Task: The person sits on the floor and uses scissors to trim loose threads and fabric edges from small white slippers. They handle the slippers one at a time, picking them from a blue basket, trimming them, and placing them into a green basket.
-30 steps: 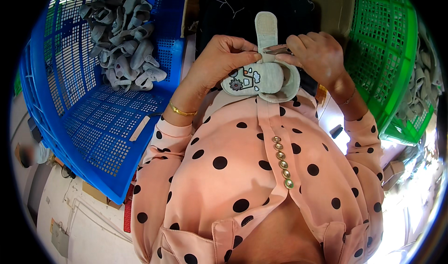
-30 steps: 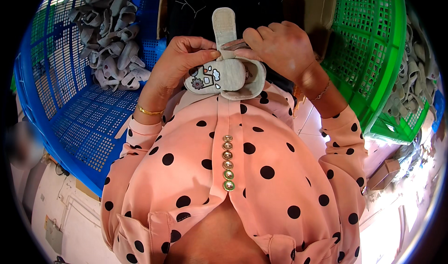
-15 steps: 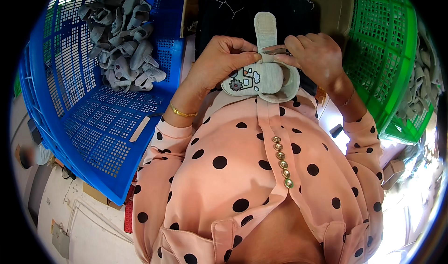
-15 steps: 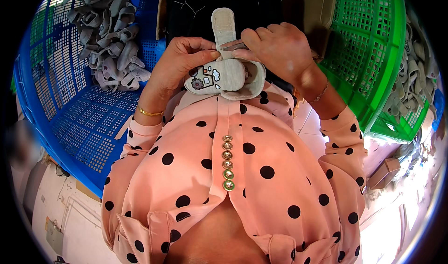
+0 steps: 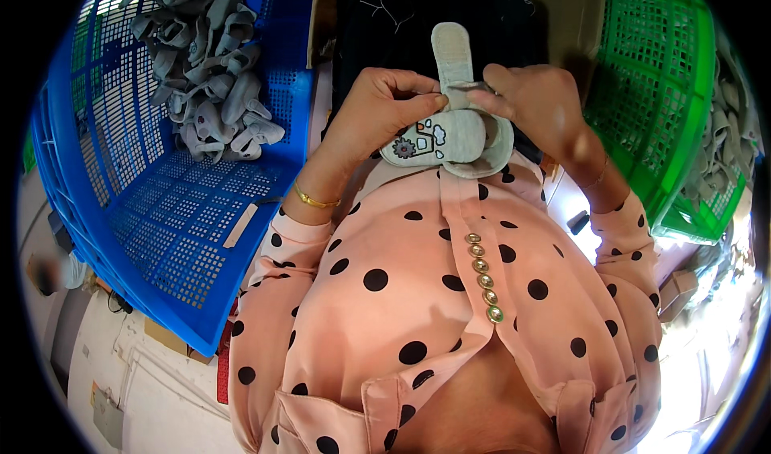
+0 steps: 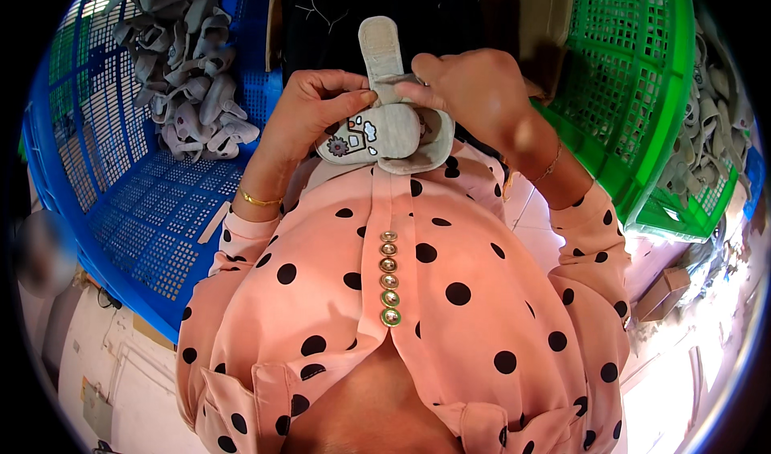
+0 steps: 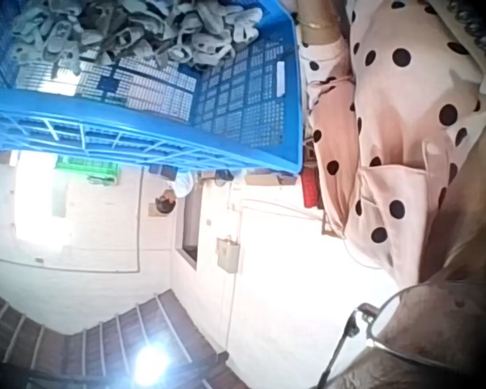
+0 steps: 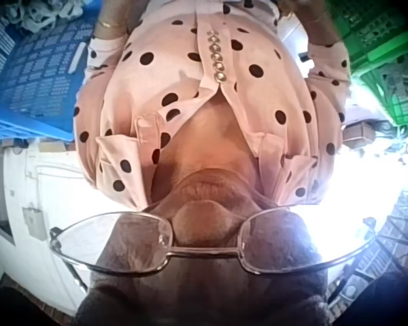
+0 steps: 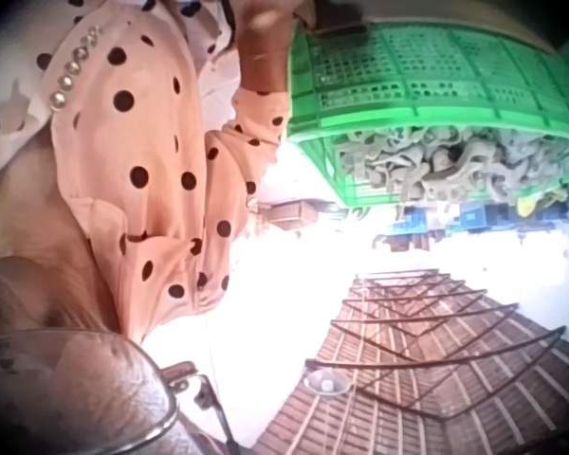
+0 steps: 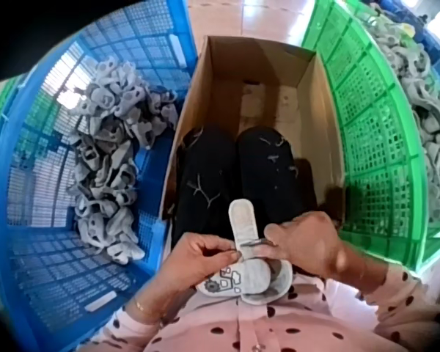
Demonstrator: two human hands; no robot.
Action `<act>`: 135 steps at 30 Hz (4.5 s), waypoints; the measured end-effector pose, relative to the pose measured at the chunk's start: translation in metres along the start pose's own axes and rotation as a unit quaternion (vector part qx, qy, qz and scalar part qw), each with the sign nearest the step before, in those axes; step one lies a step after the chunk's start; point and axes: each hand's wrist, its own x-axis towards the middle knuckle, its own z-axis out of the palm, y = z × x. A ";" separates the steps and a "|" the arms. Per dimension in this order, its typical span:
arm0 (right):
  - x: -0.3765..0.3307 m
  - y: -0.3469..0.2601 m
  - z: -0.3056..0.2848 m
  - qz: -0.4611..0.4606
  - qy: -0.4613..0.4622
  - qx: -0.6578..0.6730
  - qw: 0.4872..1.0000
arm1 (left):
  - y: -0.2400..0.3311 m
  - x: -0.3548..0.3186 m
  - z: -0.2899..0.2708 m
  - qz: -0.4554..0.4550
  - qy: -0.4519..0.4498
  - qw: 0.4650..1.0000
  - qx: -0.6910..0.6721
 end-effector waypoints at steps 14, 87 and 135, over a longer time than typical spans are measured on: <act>0.005 -0.004 0.012 0.150 0.002 0.570 0.808 | 0.009 -0.009 0.025 0.165 0.108 0.968 0.156; -0.022 0.010 -0.023 0.291 0.074 0.253 0.920 | 0.044 -0.003 0.032 0.541 0.033 0.685 0.487; -0.023 0.035 -0.012 0.216 0.047 0.232 0.947 | 0.058 0.078 0.018 0.192 -0.153 0.816 0.523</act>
